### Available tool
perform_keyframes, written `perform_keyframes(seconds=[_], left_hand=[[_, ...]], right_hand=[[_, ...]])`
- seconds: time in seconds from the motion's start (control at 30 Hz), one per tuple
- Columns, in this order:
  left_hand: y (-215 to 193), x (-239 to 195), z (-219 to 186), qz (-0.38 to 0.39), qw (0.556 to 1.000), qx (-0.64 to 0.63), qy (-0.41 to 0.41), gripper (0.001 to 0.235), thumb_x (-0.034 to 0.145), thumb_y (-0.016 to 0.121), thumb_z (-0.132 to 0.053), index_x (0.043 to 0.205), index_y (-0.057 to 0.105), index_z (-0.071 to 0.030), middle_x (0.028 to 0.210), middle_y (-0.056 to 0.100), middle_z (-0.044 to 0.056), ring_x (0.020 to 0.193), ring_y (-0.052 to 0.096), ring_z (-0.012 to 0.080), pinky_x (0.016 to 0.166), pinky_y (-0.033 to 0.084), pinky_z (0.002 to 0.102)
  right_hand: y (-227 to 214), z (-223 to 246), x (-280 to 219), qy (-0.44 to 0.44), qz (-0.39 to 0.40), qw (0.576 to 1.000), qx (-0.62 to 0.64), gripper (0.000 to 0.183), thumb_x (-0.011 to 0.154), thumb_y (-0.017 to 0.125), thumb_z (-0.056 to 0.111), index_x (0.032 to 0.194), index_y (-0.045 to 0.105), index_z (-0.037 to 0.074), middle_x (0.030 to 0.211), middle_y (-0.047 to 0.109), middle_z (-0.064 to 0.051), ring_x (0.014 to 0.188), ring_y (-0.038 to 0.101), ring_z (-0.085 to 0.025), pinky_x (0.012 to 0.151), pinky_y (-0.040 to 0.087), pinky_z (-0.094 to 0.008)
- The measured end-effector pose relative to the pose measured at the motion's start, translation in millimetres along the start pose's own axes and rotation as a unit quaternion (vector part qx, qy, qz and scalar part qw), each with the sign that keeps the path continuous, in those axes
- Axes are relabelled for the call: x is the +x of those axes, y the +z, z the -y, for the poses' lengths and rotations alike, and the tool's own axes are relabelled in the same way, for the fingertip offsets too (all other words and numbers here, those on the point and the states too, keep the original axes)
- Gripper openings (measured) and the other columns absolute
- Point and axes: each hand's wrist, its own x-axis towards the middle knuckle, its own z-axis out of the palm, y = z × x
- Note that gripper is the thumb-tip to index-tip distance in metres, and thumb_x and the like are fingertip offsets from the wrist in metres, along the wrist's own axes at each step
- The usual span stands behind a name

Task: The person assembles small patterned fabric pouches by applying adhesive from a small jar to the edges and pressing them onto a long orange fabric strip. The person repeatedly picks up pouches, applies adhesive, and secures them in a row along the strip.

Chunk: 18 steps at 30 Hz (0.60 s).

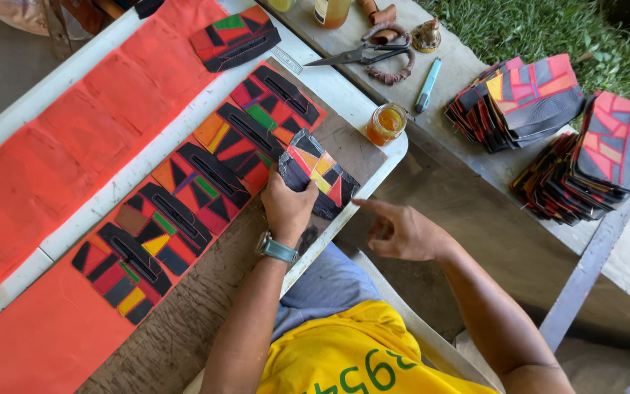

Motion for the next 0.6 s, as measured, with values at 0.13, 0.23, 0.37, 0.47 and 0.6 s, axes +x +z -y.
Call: perform_keyframes(seconds=[0.13, 0.23, 0.37, 0.47, 0.6], left_hand=[[2.2, -3.3, 2.6, 0.002, 1.000, 0.014, 0.014, 0.041, 0.071, 0.084, -0.013, 0.105, 0.063, -0.001, 0.097, 0.075, 0.020, 0.089, 0.075, 0.0368, 0.077, 0.060, 0.045], [1.5, -1.7, 4.7, -0.003, 1.000, 0.018, 0.019, 0.043, 0.071, 0.085, -0.013, 0.105, 0.062, 0.000, 0.097, 0.075, 0.020, 0.089, 0.075, 0.0377, 0.077, 0.060, 0.045], [2.6, -3.1, 6.8, 0.009, 1.000, -0.002, 0.010, 0.041, 0.072, 0.082, -0.012, 0.105, 0.061, 0.000, 0.098, 0.076, 0.019, 0.090, 0.076, 0.0357, 0.078, 0.061, 0.044], [1.7, -0.8, 4.9, 0.009, 1.000, -0.002, 0.011, 0.042, 0.072, 0.083, -0.012, 0.105, 0.062, 0.000, 0.098, 0.075, 0.021, 0.091, 0.076, 0.0367, 0.077, 0.061, 0.044], [1.5, -1.1, 6.8, 0.013, 1.000, -0.006, -0.005, 0.043, 0.073, 0.082, -0.014, 0.107, 0.059, 0.000, 0.098, 0.075, 0.021, 0.091, 0.076, 0.0365, 0.078, 0.061, 0.044]], right_hand=[[19.1, 9.2, -8.9, 0.022, -0.022, 0.997, -0.070, 0.099, 0.074, 0.069, 0.020, 0.162, 0.024, 0.026, 0.091, 0.080, -0.009, 0.072, 0.076, -0.030, 0.073, 0.060, -0.042], [36.6, 17.9, -7.6, 0.063, -0.041, 0.978, -0.195, 0.094, 0.078, 0.067, 0.021, 0.162, 0.026, 0.031, 0.088, 0.079, -0.011, 0.073, 0.073, -0.033, 0.072, 0.058, -0.045], [57.4, 21.5, -7.7, 0.035, -0.054, 0.938, -0.340, 0.078, 0.088, 0.060, 0.019, 0.160, 0.032, 0.028, 0.089, 0.074, -0.009, 0.067, 0.072, -0.030, 0.058, 0.056, -0.047], [54.9, 17.8, -4.9, -0.088, -0.148, 0.936, -0.308, 0.070, 0.078, 0.065, 0.022, 0.146, 0.047, 0.021, 0.094, 0.073, -0.009, 0.066, 0.071, -0.029, 0.053, 0.055, -0.044], [51.5, 7.8, -4.1, -0.048, -0.084, 0.920, -0.380, 0.062, 0.087, 0.060, 0.020, 0.147, 0.047, 0.024, 0.090, 0.071, -0.007, 0.068, 0.071, -0.027, 0.055, 0.055, -0.043]])
